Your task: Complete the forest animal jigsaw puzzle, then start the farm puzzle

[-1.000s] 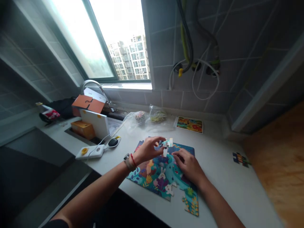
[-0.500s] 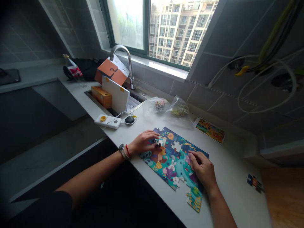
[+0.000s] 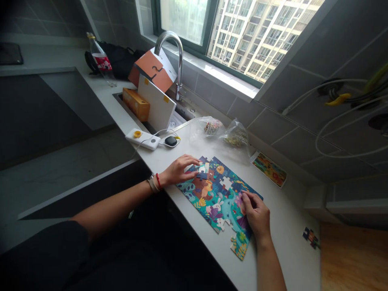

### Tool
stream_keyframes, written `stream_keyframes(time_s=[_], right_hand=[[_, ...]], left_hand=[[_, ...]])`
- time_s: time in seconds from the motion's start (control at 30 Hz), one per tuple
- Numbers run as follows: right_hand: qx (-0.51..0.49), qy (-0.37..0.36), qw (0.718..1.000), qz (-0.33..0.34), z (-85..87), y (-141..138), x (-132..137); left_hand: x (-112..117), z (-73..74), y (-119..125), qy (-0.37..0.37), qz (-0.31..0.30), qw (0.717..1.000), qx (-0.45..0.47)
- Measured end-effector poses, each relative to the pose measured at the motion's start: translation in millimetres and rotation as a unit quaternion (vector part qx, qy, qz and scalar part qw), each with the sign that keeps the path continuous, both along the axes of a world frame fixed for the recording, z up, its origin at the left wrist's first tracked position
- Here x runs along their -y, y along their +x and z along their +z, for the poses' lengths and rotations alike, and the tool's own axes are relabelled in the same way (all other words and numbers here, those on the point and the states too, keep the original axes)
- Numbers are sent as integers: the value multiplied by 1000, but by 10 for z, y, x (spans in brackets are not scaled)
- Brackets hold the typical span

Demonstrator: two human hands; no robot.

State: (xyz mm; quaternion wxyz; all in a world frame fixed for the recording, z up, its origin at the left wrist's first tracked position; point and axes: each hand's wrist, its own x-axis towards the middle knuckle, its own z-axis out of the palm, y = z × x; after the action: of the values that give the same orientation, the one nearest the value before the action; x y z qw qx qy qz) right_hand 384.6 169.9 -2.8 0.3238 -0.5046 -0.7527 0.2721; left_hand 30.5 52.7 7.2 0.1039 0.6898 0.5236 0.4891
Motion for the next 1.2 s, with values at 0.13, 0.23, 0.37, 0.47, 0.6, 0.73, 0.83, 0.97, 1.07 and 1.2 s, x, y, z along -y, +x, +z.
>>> stream_keyframes(time_s=[0.13, 0.23, 0.37, 0.47, 0.6, 0.73, 0.83, 0.97, 1.07, 1.2], right_hand=[[5, 16, 1000, -2, -23, -8, 2], [12, 25, 1000, -10, -36, -21, 11], [22, 41, 999, -15, -37, -42, 21], [28, 57, 998, -15, -28, -54, 21], [46, 72, 996, -10, -5, -65, 35], [60, 93, 994, -10, 25, -83, 79], [62, 106, 992, -16, 44, -98, 104], [64, 120, 990, -23, 52, -103, 105], [67, 129, 989, -27, 42, -99, 99], [74, 143, 986, -33, 21, -91, 93]], left_hand=[[147, -21, -64, -18, -1, 999, -42], [219, -74, -85, -27, 5, 998, -55], [235, -129, -72, -31, -4, 997, -69], [226, -136, -64, -34, -12, 996, -79], [230, -129, -65, -39, -15, 996, -85], [242, -120, -62, -39, -21, 995, -88], [245, -110, -60, -37, -30, 994, -95], [243, -112, -60, -38, -36, 993, -106], [244, -126, -54, -41, -36, 992, -115], [253, -140, -37, -40, -38, 990, -126]])
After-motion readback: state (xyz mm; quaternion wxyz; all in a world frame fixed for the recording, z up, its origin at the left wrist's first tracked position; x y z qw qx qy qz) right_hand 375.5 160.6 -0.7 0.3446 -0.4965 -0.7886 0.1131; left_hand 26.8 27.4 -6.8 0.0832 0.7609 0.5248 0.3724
